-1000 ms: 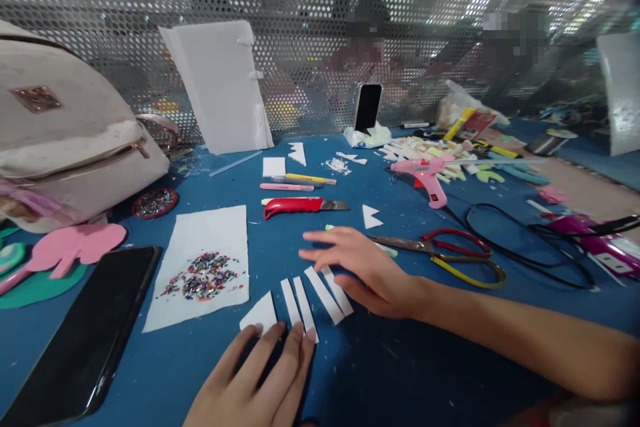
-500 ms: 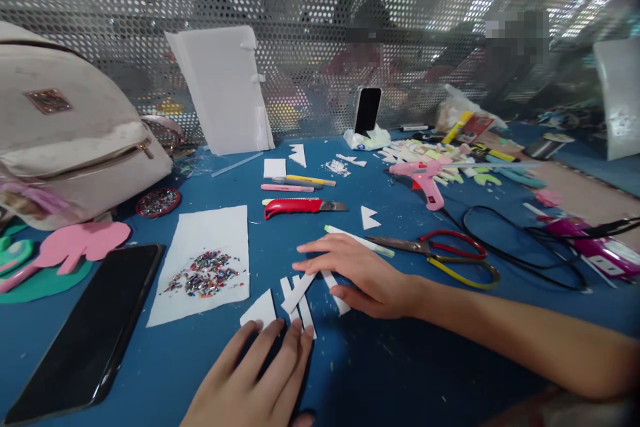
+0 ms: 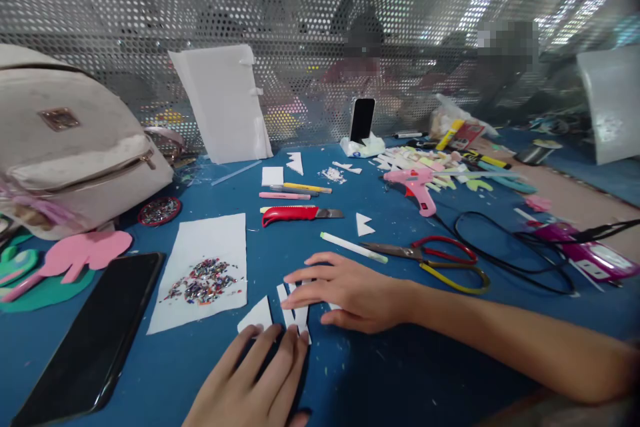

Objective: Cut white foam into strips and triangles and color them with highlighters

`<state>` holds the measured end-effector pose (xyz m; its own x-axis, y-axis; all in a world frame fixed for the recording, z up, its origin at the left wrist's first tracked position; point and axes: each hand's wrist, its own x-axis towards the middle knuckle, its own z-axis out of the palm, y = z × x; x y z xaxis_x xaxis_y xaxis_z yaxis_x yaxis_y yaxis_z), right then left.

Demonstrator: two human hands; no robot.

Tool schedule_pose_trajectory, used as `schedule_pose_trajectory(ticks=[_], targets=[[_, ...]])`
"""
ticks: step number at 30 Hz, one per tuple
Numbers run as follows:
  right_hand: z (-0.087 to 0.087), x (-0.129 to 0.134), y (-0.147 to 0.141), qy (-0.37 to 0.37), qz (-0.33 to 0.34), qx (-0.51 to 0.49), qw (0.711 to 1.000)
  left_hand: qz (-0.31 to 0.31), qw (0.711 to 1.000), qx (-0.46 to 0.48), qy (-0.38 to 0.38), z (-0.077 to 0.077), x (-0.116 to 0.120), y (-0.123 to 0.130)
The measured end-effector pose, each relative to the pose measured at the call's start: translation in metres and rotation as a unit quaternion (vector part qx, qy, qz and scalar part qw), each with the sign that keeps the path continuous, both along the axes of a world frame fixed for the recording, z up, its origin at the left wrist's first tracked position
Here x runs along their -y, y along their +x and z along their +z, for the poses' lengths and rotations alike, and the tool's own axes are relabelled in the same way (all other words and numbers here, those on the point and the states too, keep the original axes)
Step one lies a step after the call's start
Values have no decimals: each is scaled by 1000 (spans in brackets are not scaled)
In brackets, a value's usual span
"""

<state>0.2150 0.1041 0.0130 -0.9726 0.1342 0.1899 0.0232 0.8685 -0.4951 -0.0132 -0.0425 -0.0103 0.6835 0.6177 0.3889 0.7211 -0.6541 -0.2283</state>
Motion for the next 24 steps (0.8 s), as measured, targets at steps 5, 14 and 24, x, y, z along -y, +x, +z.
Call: schedule_pose_trajectory(ticks=[5, 14, 24], targets=[[-2, 0, -1, 18, -127, 15, 992, -7, 1000, -8, 6, 1, -2, -1], [-2, 0, 0, 16, -94, 7, 995, -18, 999, -33, 10, -5, -3, -6], [-5, 0, -2, 23, -100, 1, 995, 36, 994, 99, -22, -18, 3, 8]])
